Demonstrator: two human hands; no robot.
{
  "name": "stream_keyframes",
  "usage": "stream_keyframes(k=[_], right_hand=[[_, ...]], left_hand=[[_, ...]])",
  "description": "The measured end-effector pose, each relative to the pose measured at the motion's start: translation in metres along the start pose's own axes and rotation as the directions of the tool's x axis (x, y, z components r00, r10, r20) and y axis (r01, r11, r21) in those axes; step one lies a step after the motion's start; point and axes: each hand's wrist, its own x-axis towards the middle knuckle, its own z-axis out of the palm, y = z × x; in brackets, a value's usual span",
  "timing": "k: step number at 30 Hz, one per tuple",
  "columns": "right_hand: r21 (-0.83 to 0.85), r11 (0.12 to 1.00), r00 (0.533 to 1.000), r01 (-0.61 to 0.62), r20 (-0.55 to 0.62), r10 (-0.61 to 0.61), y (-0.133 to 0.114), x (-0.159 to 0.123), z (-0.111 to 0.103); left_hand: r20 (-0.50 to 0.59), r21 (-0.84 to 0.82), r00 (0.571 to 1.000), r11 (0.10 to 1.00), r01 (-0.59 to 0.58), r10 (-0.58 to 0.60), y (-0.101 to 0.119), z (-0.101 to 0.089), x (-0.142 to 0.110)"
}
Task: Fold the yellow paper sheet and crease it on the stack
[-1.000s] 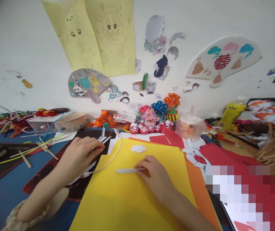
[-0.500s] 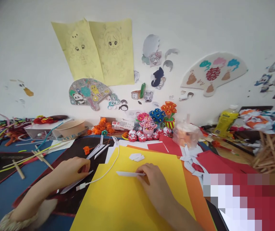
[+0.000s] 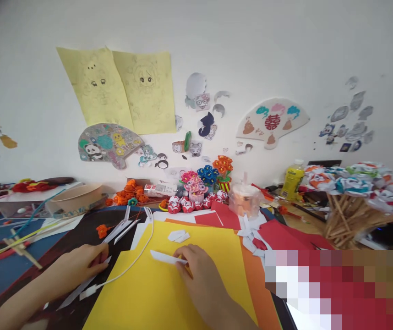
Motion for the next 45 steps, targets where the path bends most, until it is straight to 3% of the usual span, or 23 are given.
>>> stream_keyframes(k=[4,7,9,11,13,14,16,23,30,34,38,45], right_hand=[[0.014,1.000,1.000,0.017,0.018,-0.017,-0.001,-0.002,0.001],[0.002,1.000,1.000,0.022,0.017,-0.022,-0.003,-0.003,0.001],[-0.001,1.000,1.000,0.020,0.010,-0.020,-0.005,-0.004,0.001],[0.009,1.000,1.000,0.020,0.002,-0.020,-0.008,-0.005,0.001],[0.040,0.999,0.999,0.036,-0.005,-0.036,-0.012,-0.006,0.000],[0.063,0.997,0.999,0.049,-0.010,-0.048,-0.013,-0.006,0.000],[0.129,0.989,0.997,0.076,-0.023,-0.074,-0.016,-0.007,-0.001],[0.374,0.926,0.998,0.047,-0.063,-0.025,-0.014,-0.005,-0.002],[0.628,0.777,0.999,-0.040,0.022,0.034,-0.006,-0.001,0.003],[0.680,0.725,0.994,-0.109,0.064,0.089,-0.005,-0.001,0.005],[0.653,0.741,0.987,-0.157,0.069,0.148,-0.001,0.000,0.008],[0.658,0.729,0.982,-0.189,0.123,0.143,0.000,0.000,0.010]], left_hand=[[-0.053,0.027,0.998,0.999,0.018,-0.016,0.003,-0.006,-0.002],[-0.207,0.075,0.978,0.997,0.000,0.016,0.023,-0.010,-0.003],[-0.356,0.062,0.918,0.984,-0.165,0.176,0.044,-0.007,-0.005],[-0.455,0.055,0.807,0.917,-0.395,0.375,0.065,0.000,-0.007],[-0.490,0.080,0.722,0.850,-0.521,0.489,0.081,0.008,-0.009],[-0.490,0.085,0.706,0.834,-0.544,0.511,0.086,0.012,-0.011],[-0.473,0.053,0.718,0.830,-0.555,0.511,0.090,0.016,-0.013],[-0.360,-0.275,0.851,0.828,-0.488,0.382,0.086,0.014,-0.016],[-0.296,-0.433,0.910,0.809,-0.398,0.289,0.088,0.017,-0.015],[-0.249,-0.471,0.932,0.807,-0.355,0.264,0.089,0.017,-0.015],[-0.217,-0.498,0.941,0.800,-0.334,0.258,0.092,0.015,-0.015],[-0.202,-0.520,0.925,0.765,-0.379,0.321,0.091,0.017,-0.015]])
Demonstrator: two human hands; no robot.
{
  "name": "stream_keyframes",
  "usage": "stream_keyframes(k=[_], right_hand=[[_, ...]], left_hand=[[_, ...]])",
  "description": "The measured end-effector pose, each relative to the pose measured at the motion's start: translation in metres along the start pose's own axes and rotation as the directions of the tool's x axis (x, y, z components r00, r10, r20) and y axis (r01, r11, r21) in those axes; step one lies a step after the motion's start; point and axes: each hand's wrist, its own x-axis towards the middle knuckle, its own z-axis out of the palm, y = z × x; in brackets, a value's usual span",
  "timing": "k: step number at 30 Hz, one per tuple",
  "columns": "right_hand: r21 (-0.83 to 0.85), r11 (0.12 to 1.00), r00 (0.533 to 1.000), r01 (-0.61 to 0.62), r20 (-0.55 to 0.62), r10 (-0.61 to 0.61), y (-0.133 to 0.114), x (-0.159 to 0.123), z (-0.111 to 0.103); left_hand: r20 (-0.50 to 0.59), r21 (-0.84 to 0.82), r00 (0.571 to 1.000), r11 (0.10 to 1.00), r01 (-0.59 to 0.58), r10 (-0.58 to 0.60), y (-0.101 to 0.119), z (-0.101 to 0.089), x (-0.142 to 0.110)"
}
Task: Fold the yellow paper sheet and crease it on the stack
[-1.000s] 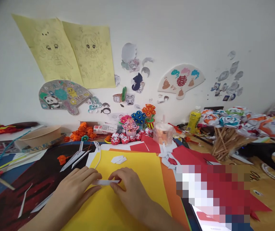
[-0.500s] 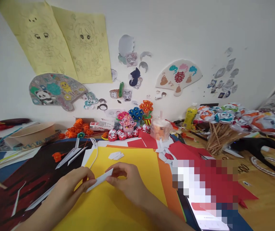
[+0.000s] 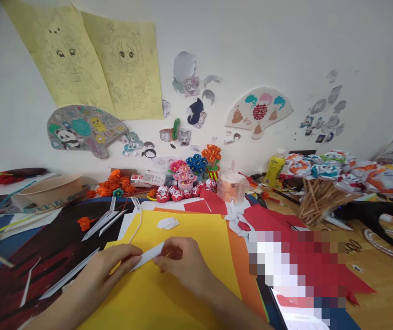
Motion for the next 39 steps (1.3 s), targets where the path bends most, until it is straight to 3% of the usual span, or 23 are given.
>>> stream_keyframes(k=[11,19,26,34,37,39], right_hand=[[-0.071,0.997,0.999,0.028,-0.044,-0.031,-0.007,-0.002,0.000],[-0.120,0.992,0.998,0.029,-0.045,-0.035,-0.008,-0.004,-0.001],[-0.139,0.990,1.000,-0.004,-0.030,-0.001,-0.008,-0.003,-0.003],[-0.103,0.995,1.000,0.015,-0.026,-0.018,-0.012,-0.007,0.002],[-0.102,0.995,0.999,0.020,-0.037,-0.024,-0.011,-0.007,0.002],[-0.101,0.995,0.999,0.017,-0.045,-0.021,-0.010,-0.007,0.001]], left_hand=[[0.061,-0.065,0.997,0.997,0.047,-0.043,0.000,0.003,0.000],[0.110,-0.012,0.994,1.000,0.006,-0.004,0.002,0.008,-0.001],[0.120,-0.085,0.991,0.994,0.063,-0.053,0.007,0.003,0.000],[0.113,-0.241,0.989,0.964,0.116,-0.091,0.002,-0.004,0.003],[0.105,-0.241,0.990,0.963,0.121,-0.098,-0.005,-0.008,0.004],[0.037,-0.192,0.990,0.971,0.139,-0.134,-0.010,-0.016,0.004]])
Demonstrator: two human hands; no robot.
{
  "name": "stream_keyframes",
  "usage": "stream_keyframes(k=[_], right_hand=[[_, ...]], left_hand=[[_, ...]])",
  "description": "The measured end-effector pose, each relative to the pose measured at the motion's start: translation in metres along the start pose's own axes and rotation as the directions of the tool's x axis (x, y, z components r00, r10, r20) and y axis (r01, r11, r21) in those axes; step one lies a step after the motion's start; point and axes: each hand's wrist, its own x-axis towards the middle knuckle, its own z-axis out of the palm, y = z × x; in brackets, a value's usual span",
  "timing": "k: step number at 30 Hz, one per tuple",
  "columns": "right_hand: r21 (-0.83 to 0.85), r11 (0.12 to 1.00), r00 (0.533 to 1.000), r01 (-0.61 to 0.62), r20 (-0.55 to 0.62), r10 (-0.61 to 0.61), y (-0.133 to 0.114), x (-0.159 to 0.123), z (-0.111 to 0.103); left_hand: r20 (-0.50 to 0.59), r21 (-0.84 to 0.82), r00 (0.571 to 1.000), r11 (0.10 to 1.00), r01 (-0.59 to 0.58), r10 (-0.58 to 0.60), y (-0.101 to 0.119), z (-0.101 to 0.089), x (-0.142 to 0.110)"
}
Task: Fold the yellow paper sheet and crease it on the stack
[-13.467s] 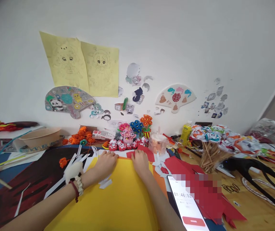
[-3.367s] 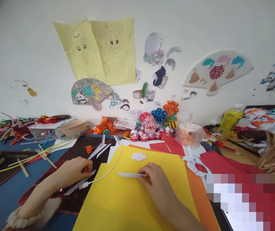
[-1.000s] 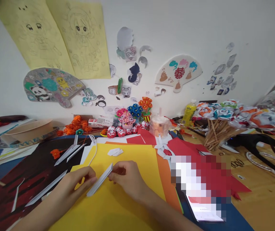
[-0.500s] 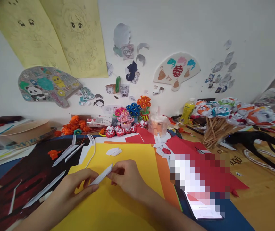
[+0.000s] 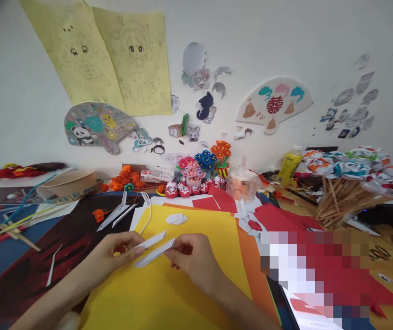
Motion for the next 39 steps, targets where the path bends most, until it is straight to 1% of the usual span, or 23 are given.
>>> stream_keyframes(k=[2,4,5,6,8,10,12,16,20,25,29,32,34,35,36,39], right_hand=[[-0.009,1.000,1.000,-0.012,-0.017,0.012,0.000,0.000,-0.002],[-0.022,0.999,0.999,-0.026,-0.033,0.025,0.000,0.001,-0.003],[-0.027,0.999,0.999,-0.033,-0.036,0.032,-0.001,0.001,-0.004],[-0.033,0.999,0.999,-0.038,-0.037,0.036,-0.001,0.001,-0.004],[-0.046,0.998,0.999,-0.042,-0.033,0.040,-0.001,0.001,-0.004],[-0.065,0.997,0.999,-0.039,-0.022,0.037,0.000,0.001,-0.005],[-0.082,0.996,0.999,-0.039,-0.007,0.039,0.001,0.001,-0.005],[-0.125,0.991,0.999,-0.043,0.022,0.046,0.002,0.001,-0.006],[-0.169,0.985,0.998,-0.023,0.051,0.032,0.005,0.002,-0.005],[-0.166,0.986,0.997,-0.024,0.065,0.035,0.007,0.000,-0.002],[-0.138,0.990,0.995,-0.007,0.097,0.021,0.007,0.000,0.001],[-0.103,0.995,0.988,-0.015,0.152,0.030,0.004,0.009,0.009],[-0.122,0.991,0.979,-0.056,0.190,0.079,-0.001,0.023,0.019],[-0.161,0.983,0.973,-0.084,0.198,0.115,-0.004,0.033,0.025],[-0.222,0.968,0.967,-0.117,0.195,0.162,-0.008,0.045,0.033],[-0.303,0.942,0.960,-0.142,0.191,0.206,-0.018,0.085,0.060]], left_hand=[[-0.152,0.106,0.988,0.993,0.048,-0.032,-0.003,-0.015,-0.002],[-0.308,0.258,0.948,0.953,0.158,-0.074,-0.006,-0.033,-0.007],[-0.356,0.338,0.929,0.914,0.225,-0.098,-0.008,-0.042,-0.011],[-0.375,0.412,0.918,0.864,0.291,-0.131,-0.010,-0.050,-0.015],[-0.339,0.525,0.915,0.763,0.377,-0.219,-0.016,-0.062,-0.022],[-0.260,0.591,0.918,0.703,0.396,-0.298,-0.023,-0.066,-0.027],[-0.215,0.630,0.917,0.669,0.393,-0.337,-0.029,-0.065,-0.029],[-0.193,0.686,0.922,0.625,0.372,-0.336,-0.035,-0.056,-0.028],[-0.177,0.732,0.937,0.596,0.330,-0.302,-0.036,-0.051,-0.026],[-0.167,0.782,0.946,0.546,0.300,-0.279,-0.035,-0.045,-0.027],[-0.157,0.776,0.953,0.564,0.282,-0.260,-0.036,-0.044,-0.027],[-0.149,0.752,0.956,0.599,0.276,-0.253,-0.042,-0.051,-0.027],[-0.167,0.725,0.952,0.622,0.296,-0.258,-0.048,-0.058,-0.027],[-0.183,0.707,0.948,0.635,0.311,-0.260,-0.050,-0.062,-0.026],[-0.202,0.687,0.945,0.650,0.324,-0.258,-0.052,-0.066,-0.025],[-0.266,0.629,0.937,0.697,0.346,-0.225,-0.053,-0.074,-0.016]])
